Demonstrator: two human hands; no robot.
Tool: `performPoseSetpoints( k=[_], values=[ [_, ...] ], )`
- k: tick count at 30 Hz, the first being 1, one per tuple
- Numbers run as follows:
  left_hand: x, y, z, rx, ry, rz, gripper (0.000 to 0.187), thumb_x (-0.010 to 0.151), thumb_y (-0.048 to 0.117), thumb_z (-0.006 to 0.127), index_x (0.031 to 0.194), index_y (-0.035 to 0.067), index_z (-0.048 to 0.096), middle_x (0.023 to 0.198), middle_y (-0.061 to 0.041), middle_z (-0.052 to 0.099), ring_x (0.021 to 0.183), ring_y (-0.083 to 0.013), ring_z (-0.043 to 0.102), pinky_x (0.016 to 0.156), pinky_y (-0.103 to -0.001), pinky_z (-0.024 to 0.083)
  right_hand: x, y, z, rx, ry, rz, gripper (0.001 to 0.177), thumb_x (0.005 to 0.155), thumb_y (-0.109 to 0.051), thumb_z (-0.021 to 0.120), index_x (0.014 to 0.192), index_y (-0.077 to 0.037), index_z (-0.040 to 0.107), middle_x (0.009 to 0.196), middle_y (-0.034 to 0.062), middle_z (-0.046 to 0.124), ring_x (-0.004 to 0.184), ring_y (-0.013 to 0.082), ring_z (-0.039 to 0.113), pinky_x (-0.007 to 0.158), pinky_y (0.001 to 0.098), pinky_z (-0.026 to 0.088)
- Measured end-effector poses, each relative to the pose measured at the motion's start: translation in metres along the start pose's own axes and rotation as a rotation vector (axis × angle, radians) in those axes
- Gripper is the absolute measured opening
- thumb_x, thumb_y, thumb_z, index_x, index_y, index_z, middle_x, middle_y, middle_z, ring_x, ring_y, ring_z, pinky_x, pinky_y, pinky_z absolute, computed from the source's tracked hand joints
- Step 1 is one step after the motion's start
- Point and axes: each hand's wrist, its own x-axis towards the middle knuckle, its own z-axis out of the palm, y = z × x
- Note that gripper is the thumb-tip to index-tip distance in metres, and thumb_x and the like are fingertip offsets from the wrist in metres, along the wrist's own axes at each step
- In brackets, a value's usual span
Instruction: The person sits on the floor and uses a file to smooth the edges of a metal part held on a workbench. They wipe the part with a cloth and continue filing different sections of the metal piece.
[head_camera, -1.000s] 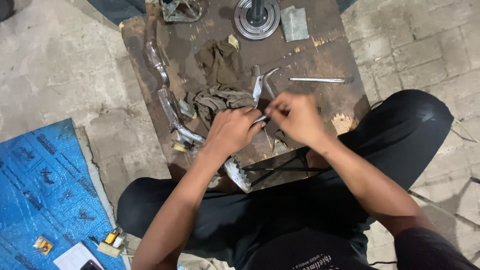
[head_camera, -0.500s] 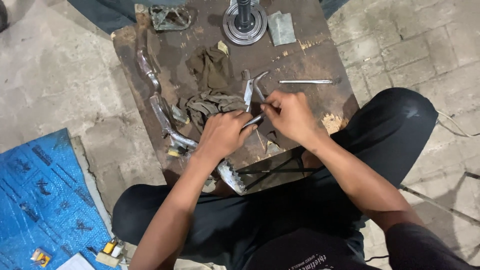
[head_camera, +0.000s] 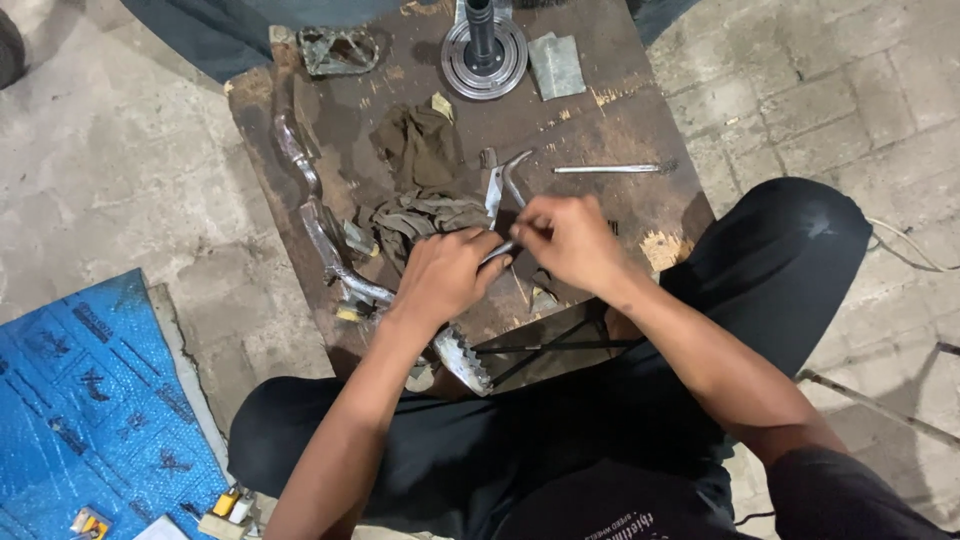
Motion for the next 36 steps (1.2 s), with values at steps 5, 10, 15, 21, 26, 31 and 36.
performPoseSetpoints(
  k=[5,10,15,21,26,31,36],
  values=[
    [0.000,0.005,-0.007,0.022,-0.018,-0.027,0.026,0.096,0.030,0.061,0.113,0.015,0.074,0.098,-0.011,0.076,0.076,-0.0440,0.073,0.063,-0.051,0.057,-0.001,-0.009,-0.005,-0.043,-0.004,0.023,0.013,0.085,-0.008,0.077,0.097,-0.005,0.078,0.074,0.0140,0.077,0.071,0.0360,0.077,0.056,0.0455,0.057],
    [-0.001,0.005,-0.007,0.016,-0.015,-0.024,0.026,0.096,0.030,0.061,0.114,0.016,0.073,0.100,-0.011,0.076,0.077,-0.0444,0.073,0.064,-0.053,0.058,0.003,-0.005,-0.009,-0.082,-0.009,0.021,0.012,0.086,-0.004,0.077,0.097,-0.004,0.079,0.075,0.0139,0.078,0.068,0.0322,0.077,0.058,0.0393,0.060],
    [0.000,0.009,-0.010,0.027,-0.021,-0.027,0.026,0.098,0.029,0.060,0.114,0.015,0.074,0.098,-0.010,0.076,0.076,-0.0439,0.073,0.064,-0.051,0.058,0.001,-0.011,-0.013,0.054,-0.113,0.012,0.012,0.087,-0.002,0.076,0.098,-0.002,0.079,0.080,0.0182,0.079,0.072,0.0345,0.078,0.064,0.0413,0.062],
    [-0.002,0.008,-0.009,0.010,-0.019,-0.033,0.025,0.098,0.030,0.060,0.113,0.015,0.074,0.096,-0.011,0.076,0.075,-0.0430,0.073,0.064,-0.051,0.058,-0.003,-0.002,-0.005,0.044,-0.049,0.018,0.013,0.084,-0.006,0.080,0.096,-0.003,0.078,0.077,0.0156,0.077,0.075,0.0365,0.077,0.060,0.0457,0.058],
    [-0.003,0.011,-0.013,-0.005,-0.030,-0.033,0.025,0.098,0.028,0.060,0.112,0.014,0.074,0.094,-0.011,0.075,0.073,-0.0434,0.072,0.063,-0.049,0.057,-0.002,-0.001,-0.002,0.107,-0.012,0.011,0.008,0.082,-0.005,0.078,0.087,-0.011,0.078,0.071,0.0068,0.077,0.070,0.0245,0.076,0.062,0.0369,0.057],
    [-0.002,0.008,-0.011,-0.012,-0.006,-0.014,0.023,0.097,0.028,0.061,0.108,0.013,0.074,0.091,-0.011,0.075,0.070,-0.0436,0.072,0.060,-0.049,0.056,-0.005,-0.009,0.002,0.105,-0.050,-0.008,0.010,0.080,-0.002,0.076,0.087,-0.008,0.078,0.070,0.0100,0.077,0.070,0.0307,0.077,0.062,0.0396,0.057],
    [-0.003,0.009,-0.011,-0.003,0.003,-0.023,0.023,0.097,0.028,0.062,0.110,0.014,0.074,0.092,-0.011,0.075,0.071,-0.0414,0.072,0.061,-0.047,0.056,-0.001,-0.008,-0.004,0.024,-0.003,-0.017,0.011,0.082,-0.002,0.078,0.088,-0.010,0.080,0.069,0.0092,0.076,0.067,0.0283,0.076,0.061,0.0367,0.056]
  ],
)
